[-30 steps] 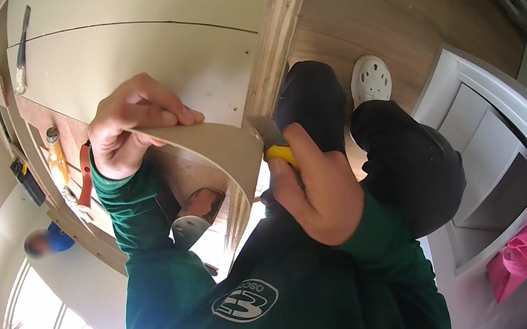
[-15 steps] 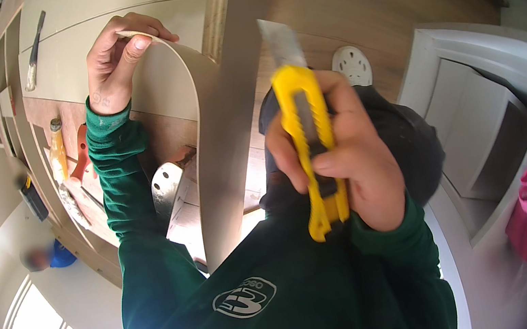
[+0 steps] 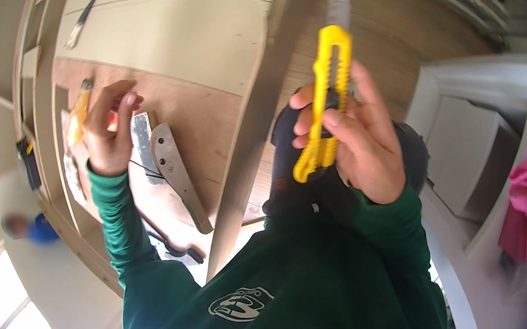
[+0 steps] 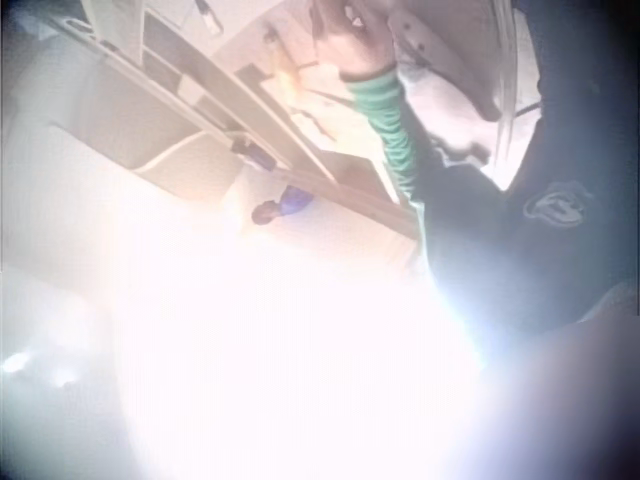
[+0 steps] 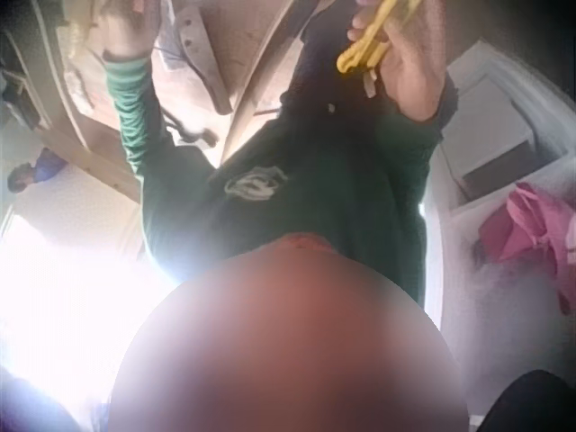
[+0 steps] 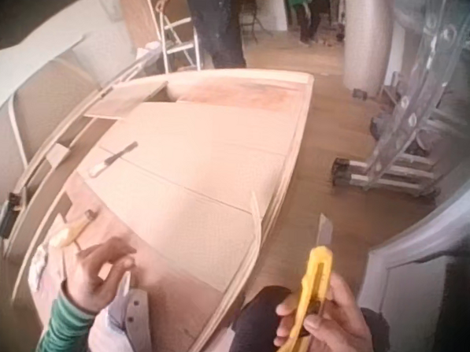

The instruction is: The person kneels on the floor and uses a red edge banding trimmer to remove excess edge banding from a wooden furniture panel. They then switch to a yellow utility knife to trim the curved edges of the panel, peeling away the excess material.

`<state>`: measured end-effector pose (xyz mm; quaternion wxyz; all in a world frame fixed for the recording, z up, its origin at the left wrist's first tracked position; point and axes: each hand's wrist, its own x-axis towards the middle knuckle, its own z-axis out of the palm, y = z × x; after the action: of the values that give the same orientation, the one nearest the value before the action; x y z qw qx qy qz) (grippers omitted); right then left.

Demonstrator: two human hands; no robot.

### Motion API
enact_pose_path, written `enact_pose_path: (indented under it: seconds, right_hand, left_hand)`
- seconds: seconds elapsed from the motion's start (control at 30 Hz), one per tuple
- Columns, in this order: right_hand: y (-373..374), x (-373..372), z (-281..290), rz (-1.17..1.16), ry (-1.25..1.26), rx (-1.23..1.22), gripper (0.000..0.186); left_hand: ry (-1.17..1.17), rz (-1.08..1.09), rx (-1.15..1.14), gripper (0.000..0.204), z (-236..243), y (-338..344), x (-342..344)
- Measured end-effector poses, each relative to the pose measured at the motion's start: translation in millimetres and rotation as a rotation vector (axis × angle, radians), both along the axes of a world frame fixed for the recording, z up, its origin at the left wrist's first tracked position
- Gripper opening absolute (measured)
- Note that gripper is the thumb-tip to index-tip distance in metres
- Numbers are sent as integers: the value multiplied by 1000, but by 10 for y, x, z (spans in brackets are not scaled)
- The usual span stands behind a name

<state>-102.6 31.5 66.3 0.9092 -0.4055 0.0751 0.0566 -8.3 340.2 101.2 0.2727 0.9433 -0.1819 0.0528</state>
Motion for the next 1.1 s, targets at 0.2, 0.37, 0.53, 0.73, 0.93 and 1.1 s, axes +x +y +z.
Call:
enact_pose_path:
  seconds: [0.2, 0.37, 0.53, 0.73, 0.93, 1.1]
  right_hand:
    - [188, 3, -30, 99, -114, -317, 51]
    - [279, -40, -98, 134, -109, -353, 48]
    - [180, -95, -127, 63, -73, -375, 45]
    - [111, -85, -111, -27, -70, -247, 38]
    - [141, 2, -139, -35, -132, -232, 34]
    - [145, 41, -174, -15, -113, -319, 32]
  left_hand:
    - [-203, 251, -256, 13, -363, 590, 510]
    - [168, 411, -955, 28, -208, 1126, 1014]
    - [-167, 359, -415, 35, 57, 950, 281]
    - [-69, 393, 318, 109, -488, 47, -1299]
    - [-70, 611, 222, 88, -882, -59, -1559]
    - [-98, 649, 173, 91, -849, 379, -1448]
